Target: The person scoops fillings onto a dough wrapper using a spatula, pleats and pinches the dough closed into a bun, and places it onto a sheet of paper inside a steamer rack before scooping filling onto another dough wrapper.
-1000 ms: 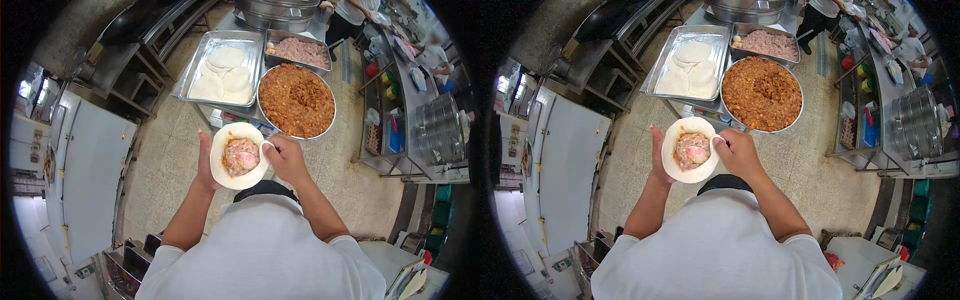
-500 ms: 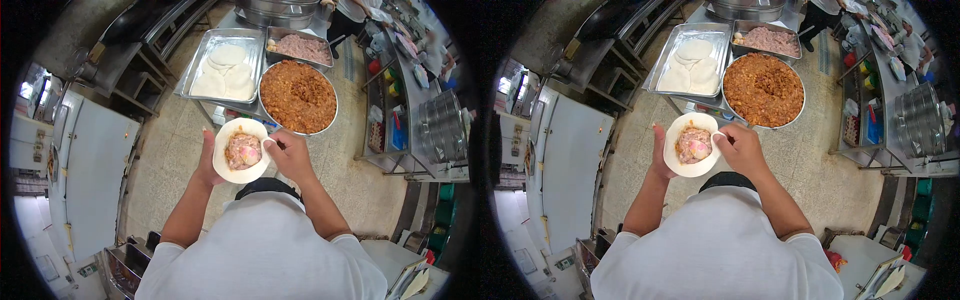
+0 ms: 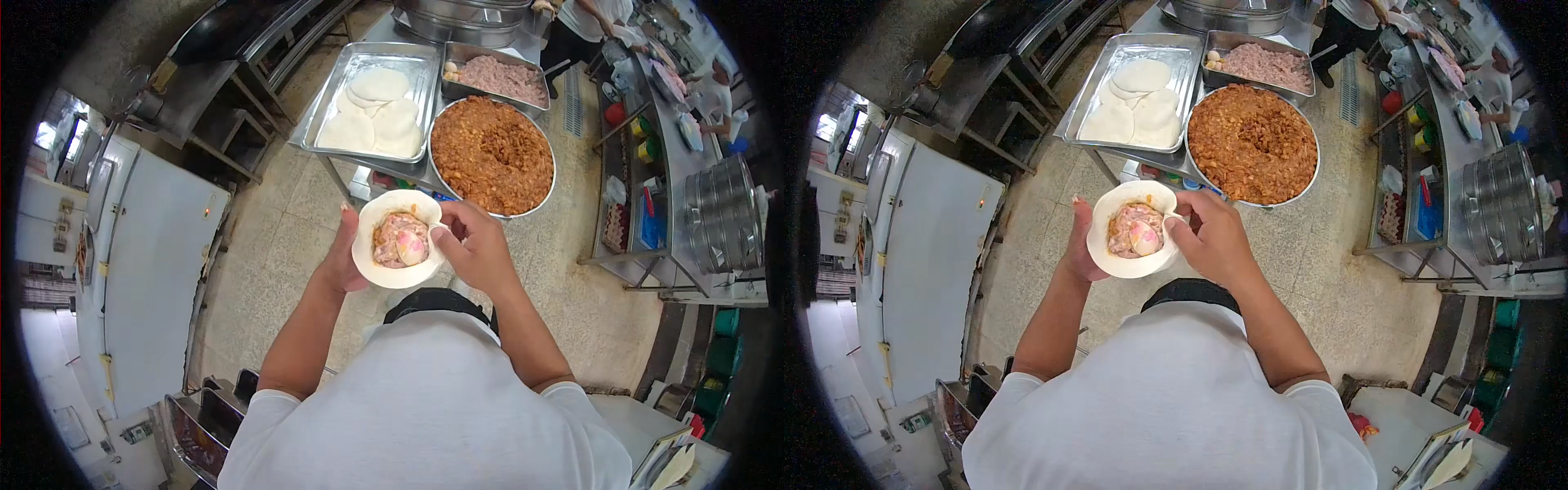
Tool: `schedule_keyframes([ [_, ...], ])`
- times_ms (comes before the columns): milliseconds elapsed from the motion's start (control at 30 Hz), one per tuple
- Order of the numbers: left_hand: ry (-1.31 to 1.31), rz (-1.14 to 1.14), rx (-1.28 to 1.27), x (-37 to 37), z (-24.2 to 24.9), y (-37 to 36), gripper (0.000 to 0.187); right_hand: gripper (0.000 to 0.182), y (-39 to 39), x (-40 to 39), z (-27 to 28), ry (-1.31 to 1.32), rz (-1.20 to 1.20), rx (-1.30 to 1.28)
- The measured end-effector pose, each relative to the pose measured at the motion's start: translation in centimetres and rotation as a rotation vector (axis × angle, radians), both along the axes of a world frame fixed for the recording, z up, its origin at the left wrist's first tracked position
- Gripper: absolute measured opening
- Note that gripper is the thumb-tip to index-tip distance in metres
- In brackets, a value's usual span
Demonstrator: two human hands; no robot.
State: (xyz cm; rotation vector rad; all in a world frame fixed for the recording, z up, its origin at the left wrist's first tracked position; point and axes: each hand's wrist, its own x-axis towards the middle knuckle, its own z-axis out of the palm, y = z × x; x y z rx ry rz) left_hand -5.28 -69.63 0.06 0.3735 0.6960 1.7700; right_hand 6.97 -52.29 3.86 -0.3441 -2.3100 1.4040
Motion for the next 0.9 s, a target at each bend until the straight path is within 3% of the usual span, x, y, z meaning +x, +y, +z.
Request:
schedule_keyframes([
  [67,0.023,-0.03,-0.007,-0.2,0.0,0.0,0.105,0.013,0.0,-0.3,-0.1,-0.01,-0.011,-0.067],
  [233,0.037,-0.149,-0.019,-1.1,-1.3,-1.1,0.105,0.012,0.4,0.5,-2.6,-0.018,0.077,0.213],
  [367,0.137,-0.054,-0.088,-0.3,-0.6,-0.9,0.103,0.011,0.1,0.5,-0.6,-0.034,0.091,0.211],
  [433,0.113,-0.122,-0.008,-0.8,-1.4,-1.0,0.101,0.012,-0.8,-0.1,0.3,0.041,-0.023,-0.022],
  [633,0.131,-0.079,-0.197,-1.1,-2.9,-0.9,0.099,0.011,0.5,0.1,-3.4,0.037,0.118,0.243],
  [767,0.198,-0.119,-0.186,-0.9,-1.9,-1.0,0.097,0.01,0.2,0.6,-1.2,-0.021,0.11,0.225],
  [833,0.206,-0.116,-0.219,-0.8,-1.3,-0.7,0.096,0.01,-0.4,0.3,0.1,-0.004,0.007,0.024],
  [900,0.215,-0.149,-0.215,-1.0,-1.4,-0.7,0.095,0.011,0.0,0.0,-0.5,-0.005,0.041,0.071],
])
